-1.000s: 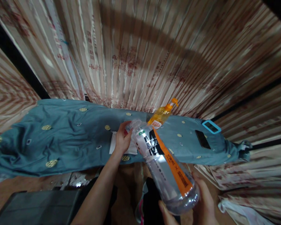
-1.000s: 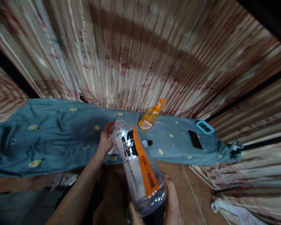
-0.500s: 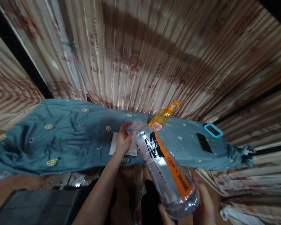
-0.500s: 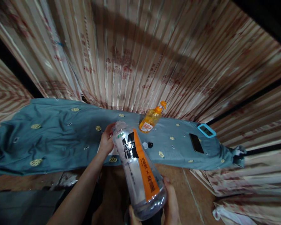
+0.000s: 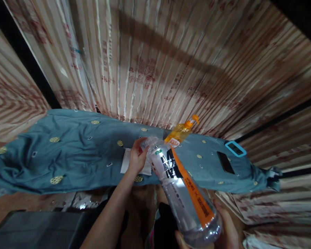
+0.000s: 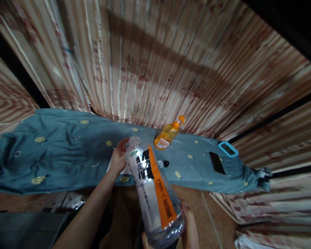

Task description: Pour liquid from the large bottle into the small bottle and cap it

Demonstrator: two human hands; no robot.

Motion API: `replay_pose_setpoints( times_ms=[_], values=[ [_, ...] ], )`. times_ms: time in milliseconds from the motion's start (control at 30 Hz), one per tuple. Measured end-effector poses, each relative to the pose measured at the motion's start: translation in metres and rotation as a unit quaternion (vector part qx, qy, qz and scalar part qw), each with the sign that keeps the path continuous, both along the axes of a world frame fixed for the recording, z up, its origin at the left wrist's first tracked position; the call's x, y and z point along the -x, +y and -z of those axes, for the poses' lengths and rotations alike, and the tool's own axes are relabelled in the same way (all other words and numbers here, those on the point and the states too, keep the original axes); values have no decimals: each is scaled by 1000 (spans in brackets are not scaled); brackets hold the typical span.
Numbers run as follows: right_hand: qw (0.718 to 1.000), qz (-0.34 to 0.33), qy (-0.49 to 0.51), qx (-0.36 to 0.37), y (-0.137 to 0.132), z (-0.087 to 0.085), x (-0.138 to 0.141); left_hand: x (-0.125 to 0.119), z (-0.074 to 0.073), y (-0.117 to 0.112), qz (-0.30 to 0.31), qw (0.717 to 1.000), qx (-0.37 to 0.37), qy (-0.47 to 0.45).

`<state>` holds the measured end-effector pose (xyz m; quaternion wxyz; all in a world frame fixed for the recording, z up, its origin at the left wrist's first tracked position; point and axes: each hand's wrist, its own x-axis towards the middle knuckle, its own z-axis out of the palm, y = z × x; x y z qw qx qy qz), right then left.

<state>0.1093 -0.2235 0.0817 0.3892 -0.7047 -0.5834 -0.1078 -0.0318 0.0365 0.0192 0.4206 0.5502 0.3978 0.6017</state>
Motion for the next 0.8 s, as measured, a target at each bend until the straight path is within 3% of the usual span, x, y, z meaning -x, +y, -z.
replay_pose_setpoints(
  times_ms=[200,300,400,500,567,700,800],
  values=[
    [997,-50,-60,-11,18,32,-43,0,0,0,-1,1000,9,-3],
    [996,-53,-52,-45,24,39,-58,0,-1,0,3,1000,17,-1],
    [996,-55,-35,-69,23,34,-60,0,-2,0,5,1000,17,2],
    [997,-68,-38,0,20,21,-50,0,-3,-1,2,1000,14,3],
    [999,-41,-25,17,19,11,-38,0,-3,-1,-1,1000,13,7],
    [1000,11,-1,-30,13,-3,-13,0,-2,-1,1,1000,10,9],
    [997,39,-18,-63,9,1,-11,0,-1,-1,2,1000,9,12]
  ],
)
